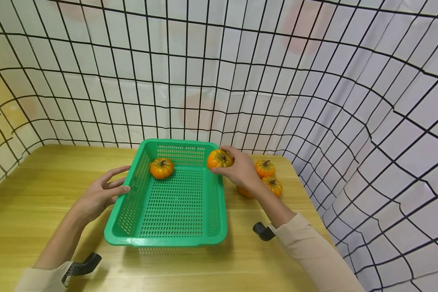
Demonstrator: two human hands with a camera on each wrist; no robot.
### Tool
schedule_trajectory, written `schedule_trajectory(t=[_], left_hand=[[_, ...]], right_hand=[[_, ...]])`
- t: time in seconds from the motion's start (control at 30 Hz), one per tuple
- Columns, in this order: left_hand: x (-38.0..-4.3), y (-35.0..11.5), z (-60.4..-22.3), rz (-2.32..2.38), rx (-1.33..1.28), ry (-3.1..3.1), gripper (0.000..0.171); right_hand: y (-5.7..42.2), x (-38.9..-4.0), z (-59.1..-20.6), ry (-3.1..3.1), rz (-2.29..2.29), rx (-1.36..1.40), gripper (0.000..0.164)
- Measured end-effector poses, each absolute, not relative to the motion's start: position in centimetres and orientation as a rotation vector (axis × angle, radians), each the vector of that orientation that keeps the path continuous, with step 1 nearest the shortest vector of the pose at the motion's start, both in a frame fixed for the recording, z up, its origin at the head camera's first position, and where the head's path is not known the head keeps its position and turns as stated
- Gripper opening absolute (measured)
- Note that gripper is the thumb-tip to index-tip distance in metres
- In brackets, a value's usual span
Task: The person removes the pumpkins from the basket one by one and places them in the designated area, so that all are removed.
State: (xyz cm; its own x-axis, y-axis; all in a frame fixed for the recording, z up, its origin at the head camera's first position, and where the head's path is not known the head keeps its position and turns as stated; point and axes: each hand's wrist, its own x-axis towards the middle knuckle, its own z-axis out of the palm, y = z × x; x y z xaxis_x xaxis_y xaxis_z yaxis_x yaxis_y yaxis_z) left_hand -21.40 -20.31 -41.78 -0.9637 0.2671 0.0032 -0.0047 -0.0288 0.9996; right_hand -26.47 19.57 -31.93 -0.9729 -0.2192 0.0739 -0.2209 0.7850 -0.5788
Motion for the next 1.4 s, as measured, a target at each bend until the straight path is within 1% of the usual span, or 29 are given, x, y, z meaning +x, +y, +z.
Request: schedule_trajectory(t=[0.4, 0.53, 0.73, 1.13, 1.4], left_hand=[[-21.4, -20.3, -41.9, 2.133, 0.291, 2.012, 0.076], [-21.4, -20.4, -42.0, 2.135, 0.289, 2.014, 0.076], [-21.4, -20.3, -41.9, 2.136, 0.271, 2.013, 0.076], [-21.4, -20.3, -41.9, 2.14, 0.268, 2.01, 0.076], [-21.4, -20.3, -41.9, 2.14, 0.279, 2.01, 0.076]], right_hand=[[21.9, -25.3, -32.9, -2.947, 0.943, 0.307, 0.076], [22.7, -24.9, -33.3, -2.95, 0.937, 0.317, 0.077], [24.0, -24.6, -34.2, -2.948, 0.884, 0.348, 0.075], [26.2, -23.6, -35.8, -3.012, 0.819, 0.32, 0.077], [27.3, -22.9, -36.4, -3.054, 0.744, 0.329, 0.076]])
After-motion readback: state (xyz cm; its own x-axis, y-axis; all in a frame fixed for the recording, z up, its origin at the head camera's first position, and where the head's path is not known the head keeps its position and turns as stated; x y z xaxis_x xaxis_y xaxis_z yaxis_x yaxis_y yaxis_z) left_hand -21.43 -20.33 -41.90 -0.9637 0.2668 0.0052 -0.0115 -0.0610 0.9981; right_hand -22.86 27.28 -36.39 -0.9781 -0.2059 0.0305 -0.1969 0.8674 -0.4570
